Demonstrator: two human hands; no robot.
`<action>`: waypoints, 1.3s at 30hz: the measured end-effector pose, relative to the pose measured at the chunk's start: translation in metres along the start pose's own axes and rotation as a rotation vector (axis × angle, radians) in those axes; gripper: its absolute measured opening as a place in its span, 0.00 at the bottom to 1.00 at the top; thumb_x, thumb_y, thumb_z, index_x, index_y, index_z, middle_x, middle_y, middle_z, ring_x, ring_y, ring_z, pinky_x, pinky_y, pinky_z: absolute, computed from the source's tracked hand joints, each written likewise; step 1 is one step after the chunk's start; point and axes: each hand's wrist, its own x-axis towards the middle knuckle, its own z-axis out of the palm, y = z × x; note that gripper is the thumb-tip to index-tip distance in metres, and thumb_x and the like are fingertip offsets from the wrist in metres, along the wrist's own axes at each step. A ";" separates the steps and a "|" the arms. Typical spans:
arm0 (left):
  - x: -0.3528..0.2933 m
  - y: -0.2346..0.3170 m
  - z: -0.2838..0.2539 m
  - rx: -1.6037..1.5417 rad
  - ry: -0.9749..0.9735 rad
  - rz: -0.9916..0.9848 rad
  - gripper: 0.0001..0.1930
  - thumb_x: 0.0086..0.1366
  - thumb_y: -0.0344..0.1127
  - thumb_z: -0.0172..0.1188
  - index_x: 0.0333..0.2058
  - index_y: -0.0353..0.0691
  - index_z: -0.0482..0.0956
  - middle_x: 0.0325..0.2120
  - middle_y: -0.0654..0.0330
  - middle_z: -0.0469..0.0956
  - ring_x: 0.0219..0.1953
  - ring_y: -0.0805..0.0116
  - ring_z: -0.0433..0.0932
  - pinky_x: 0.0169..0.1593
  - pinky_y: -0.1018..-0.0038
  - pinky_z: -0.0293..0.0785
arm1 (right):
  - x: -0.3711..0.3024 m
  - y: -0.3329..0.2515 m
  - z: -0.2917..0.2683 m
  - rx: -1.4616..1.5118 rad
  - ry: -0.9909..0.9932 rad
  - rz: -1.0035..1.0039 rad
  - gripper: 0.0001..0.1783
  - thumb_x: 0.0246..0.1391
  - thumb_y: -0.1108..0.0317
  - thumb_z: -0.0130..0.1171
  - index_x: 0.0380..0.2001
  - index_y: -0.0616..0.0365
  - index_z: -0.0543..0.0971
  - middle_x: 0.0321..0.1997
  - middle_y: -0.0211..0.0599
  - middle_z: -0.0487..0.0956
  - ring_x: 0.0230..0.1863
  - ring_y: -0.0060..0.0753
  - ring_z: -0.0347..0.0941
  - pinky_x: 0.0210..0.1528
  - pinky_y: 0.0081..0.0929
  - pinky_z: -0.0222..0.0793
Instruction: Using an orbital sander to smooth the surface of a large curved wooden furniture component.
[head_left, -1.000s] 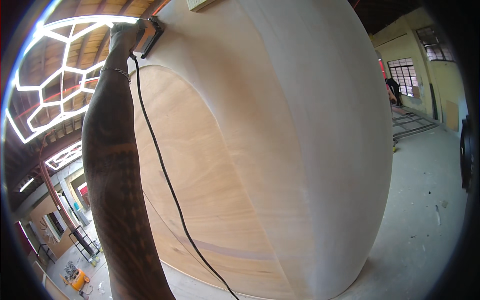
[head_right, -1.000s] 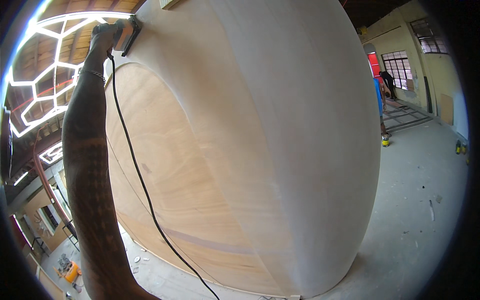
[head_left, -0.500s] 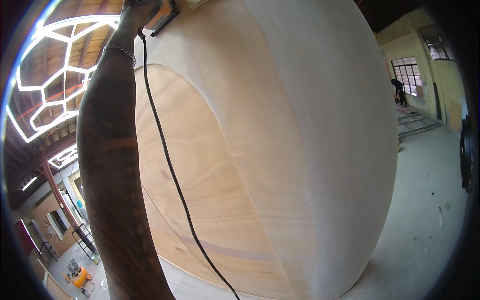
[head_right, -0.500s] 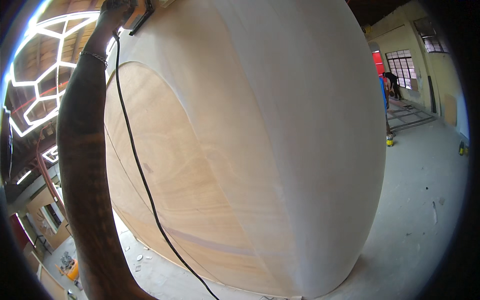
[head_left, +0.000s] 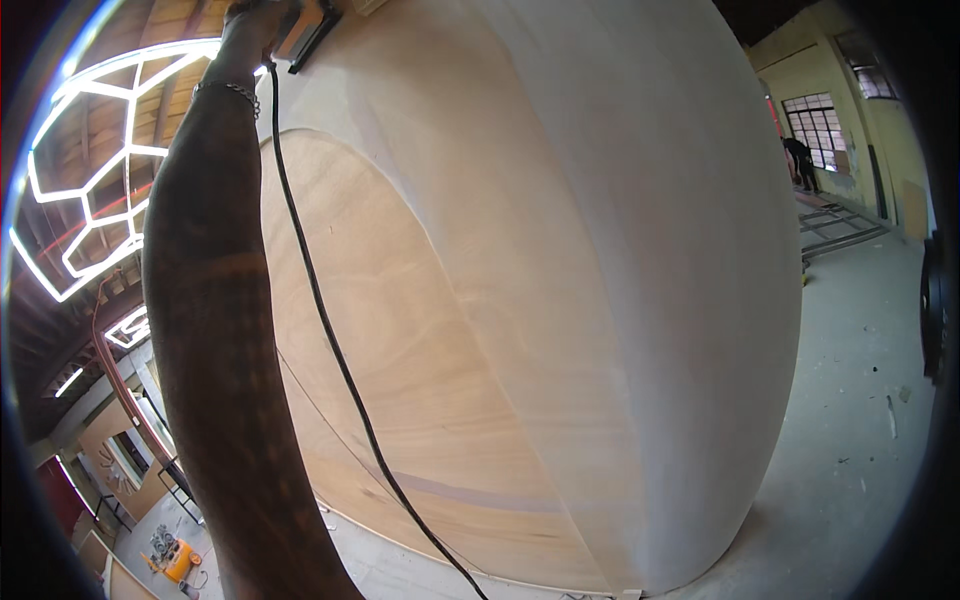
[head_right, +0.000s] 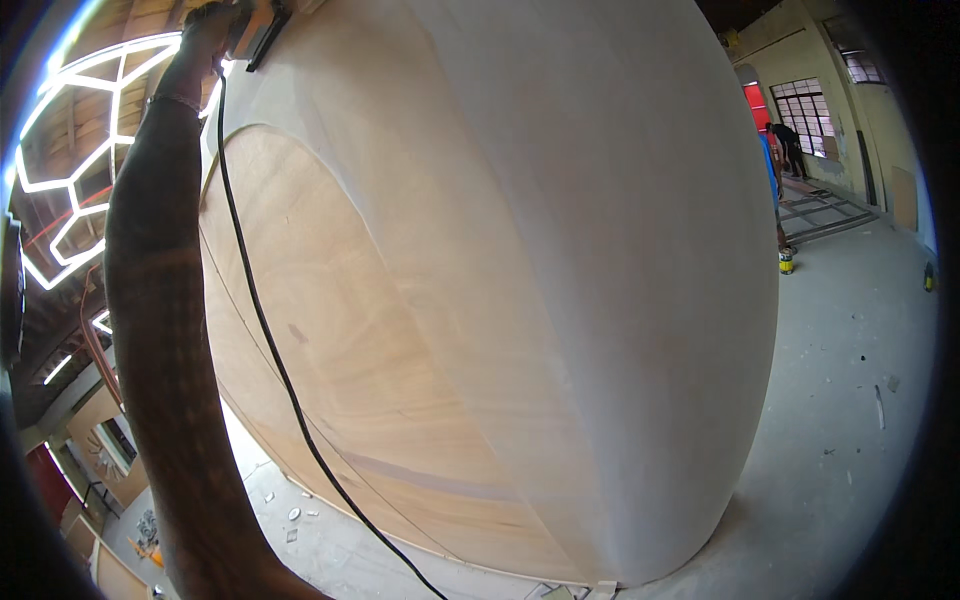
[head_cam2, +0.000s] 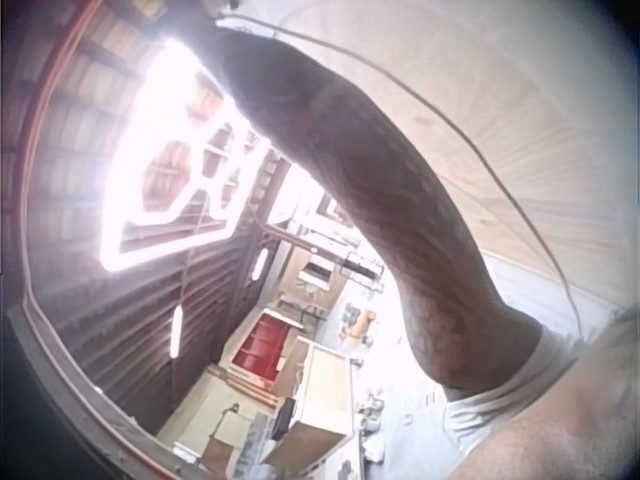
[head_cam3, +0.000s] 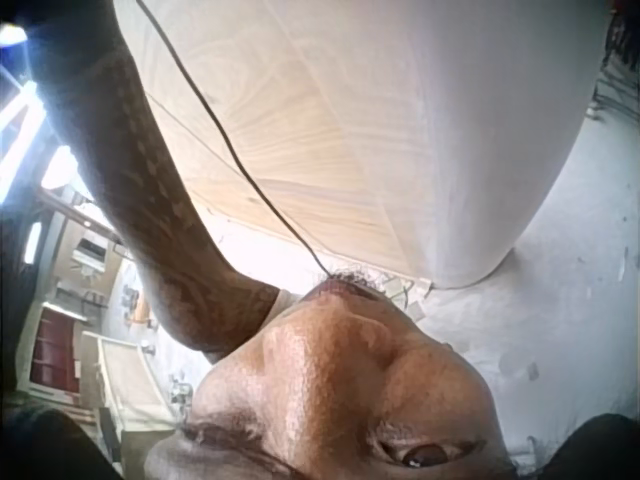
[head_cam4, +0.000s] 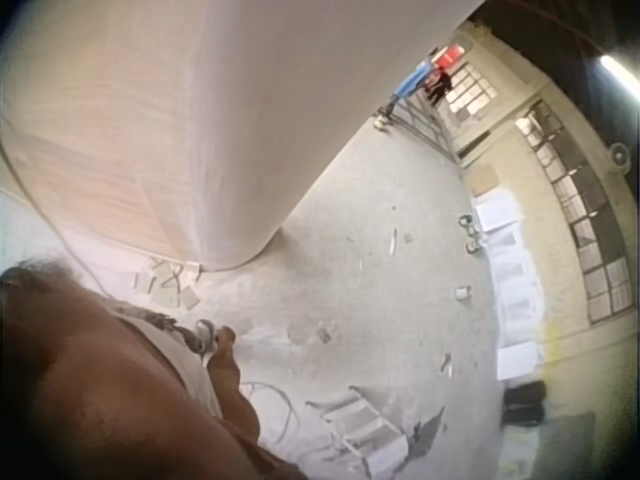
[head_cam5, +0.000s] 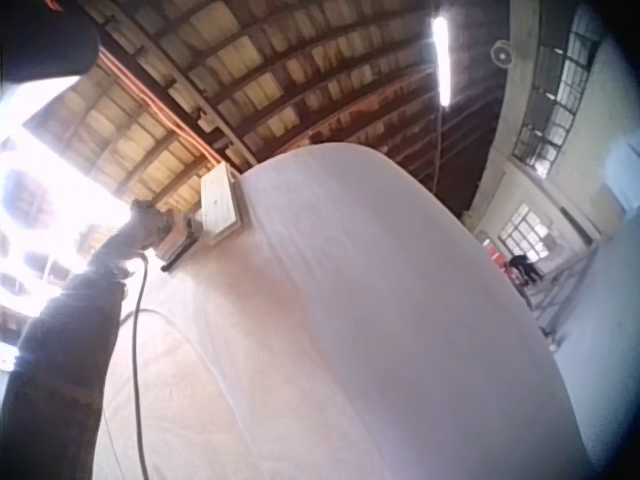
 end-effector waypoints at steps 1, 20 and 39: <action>-0.002 -0.001 0.001 -0.180 -0.001 -0.113 0.13 0.67 0.45 0.57 0.26 0.45 0.75 0.17 0.66 0.74 0.20 0.71 0.71 0.27 0.71 0.66 | 0.001 -0.001 -0.002 -0.014 -0.020 0.026 0.07 0.40 0.64 0.64 0.16 0.53 0.84 0.22 0.46 0.81 0.25 0.48 0.79 0.31 0.44 0.73; -0.016 -0.026 -0.023 0.604 -0.083 0.329 0.12 0.67 0.44 0.57 0.33 0.41 0.78 0.22 0.61 0.79 0.31 0.62 0.77 0.48 0.54 0.67 | 0.030 -0.005 -0.020 0.126 -0.010 0.039 0.08 0.37 0.63 0.63 0.13 0.52 0.82 0.21 0.45 0.81 0.24 0.46 0.79 0.26 0.44 0.71; -0.081 -0.007 -0.011 -0.411 0.311 0.056 0.19 0.60 0.28 0.58 0.51 0.41 0.72 0.38 0.58 0.70 0.43 0.60 0.71 0.43 0.68 0.74 | 0.054 -0.003 -0.035 0.160 -0.105 0.071 0.12 0.48 0.63 0.56 0.15 0.52 0.81 0.19 0.40 0.81 0.22 0.40 0.77 0.27 0.41 0.71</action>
